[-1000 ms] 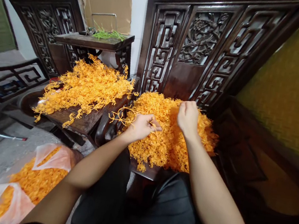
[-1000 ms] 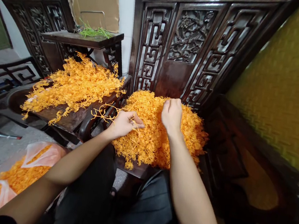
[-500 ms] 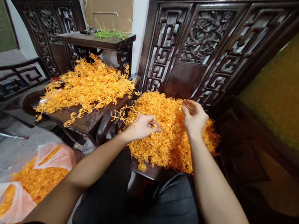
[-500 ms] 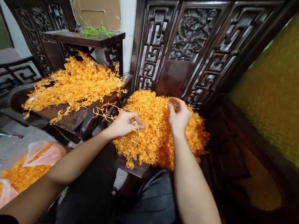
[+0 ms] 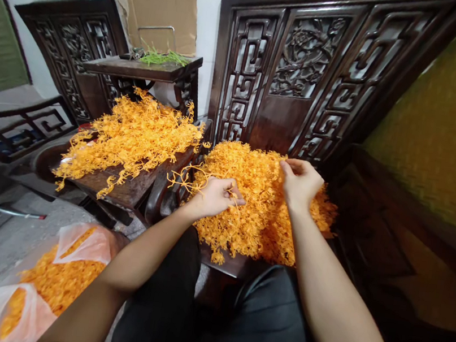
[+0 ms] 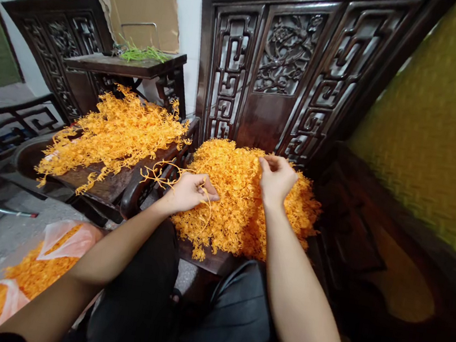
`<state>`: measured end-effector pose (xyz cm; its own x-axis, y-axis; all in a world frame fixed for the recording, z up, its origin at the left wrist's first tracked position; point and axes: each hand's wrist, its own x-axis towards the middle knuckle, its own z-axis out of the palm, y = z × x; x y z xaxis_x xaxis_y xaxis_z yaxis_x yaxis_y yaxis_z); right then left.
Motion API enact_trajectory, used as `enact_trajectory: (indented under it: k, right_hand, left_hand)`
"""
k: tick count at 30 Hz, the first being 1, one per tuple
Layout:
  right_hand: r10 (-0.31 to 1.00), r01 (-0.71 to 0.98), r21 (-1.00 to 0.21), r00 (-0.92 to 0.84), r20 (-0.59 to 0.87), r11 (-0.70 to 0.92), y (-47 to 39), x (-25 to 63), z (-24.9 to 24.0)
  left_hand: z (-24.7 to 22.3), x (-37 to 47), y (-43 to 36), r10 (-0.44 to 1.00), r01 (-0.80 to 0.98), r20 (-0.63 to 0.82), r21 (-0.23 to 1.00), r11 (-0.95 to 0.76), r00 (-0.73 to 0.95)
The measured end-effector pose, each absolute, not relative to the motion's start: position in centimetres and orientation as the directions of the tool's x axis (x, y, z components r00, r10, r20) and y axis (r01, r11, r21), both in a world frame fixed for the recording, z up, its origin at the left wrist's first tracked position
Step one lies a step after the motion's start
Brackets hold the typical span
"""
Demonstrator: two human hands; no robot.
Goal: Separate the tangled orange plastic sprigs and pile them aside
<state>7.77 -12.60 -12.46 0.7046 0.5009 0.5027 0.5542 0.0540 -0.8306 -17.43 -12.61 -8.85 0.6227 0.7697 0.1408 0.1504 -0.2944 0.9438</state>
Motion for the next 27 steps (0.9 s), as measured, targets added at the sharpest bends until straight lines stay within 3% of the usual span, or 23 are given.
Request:
enact_trajectory:
  k: [7, 9, 11, 13, 15, 17, 23, 27]
  right_hand:
    - [0.579, 0.673, -0.738, 0.619, 0.531, -0.044, -13.1, 8.3, -12.5]
    - [0.537, 0.719, -0.695, 0.588, 0.606, -0.003, -14.2, 7.2, -11.1]
    - [0.549, 0.731, -0.668, 0.506, 0.665, 0.136, -16.1, 5.1, -9.0]
    - [0.704, 0.687, -0.661, 0.307, 0.640, 0.301, -18.5, 2.2, -6.8]
    - [0.877, 0.656, -0.649, -0.041, 0.479, 0.385, -21.1, -0.9, -5.2]
    - [0.919, 0.690, -0.611, -0.239, 0.313, 0.388, -23.5, -3.4, -4.3]
    - [0.938, 0.802, -0.532, -0.095, 0.335, 0.271, -28.9, -6.2, -2.6]
    - [0.877, 0.808, -0.525, 0.020, 0.480, 0.269, -31.3, -5.4, -2.0]
  left_hand:
    - [-9.1, -17.2, -12.6, 0.763, 0.152, 0.161, 0.934, -0.322, 0.626]
    - [-9.0, -17.3, -12.7, 0.737, 0.143, 0.169, 0.930, -0.340, 0.655]
    - [-8.8, -17.5, -13.1, 0.671, 0.127, 0.167, 0.921, -0.367, 0.722]
    - [-8.5, -17.7, -13.9, 0.561, 0.126, 0.137, 0.905, -0.405, 0.816]
    - [-8.1, -18.0, -14.9, 0.462, 0.146, 0.093, 0.878, -0.455, 0.882]
    - [-7.6, -18.5, -16.0, 0.403, 0.162, 0.056, 0.858, -0.487, 0.914]
    - [-5.1, -20.3, -19.4, 0.265, 0.086, 0.023, 0.915, -0.393, 0.964]
    - [-3.6, -21.4, -20.4, 0.335, 0.061, 0.024, 0.969, -0.240, 0.942]
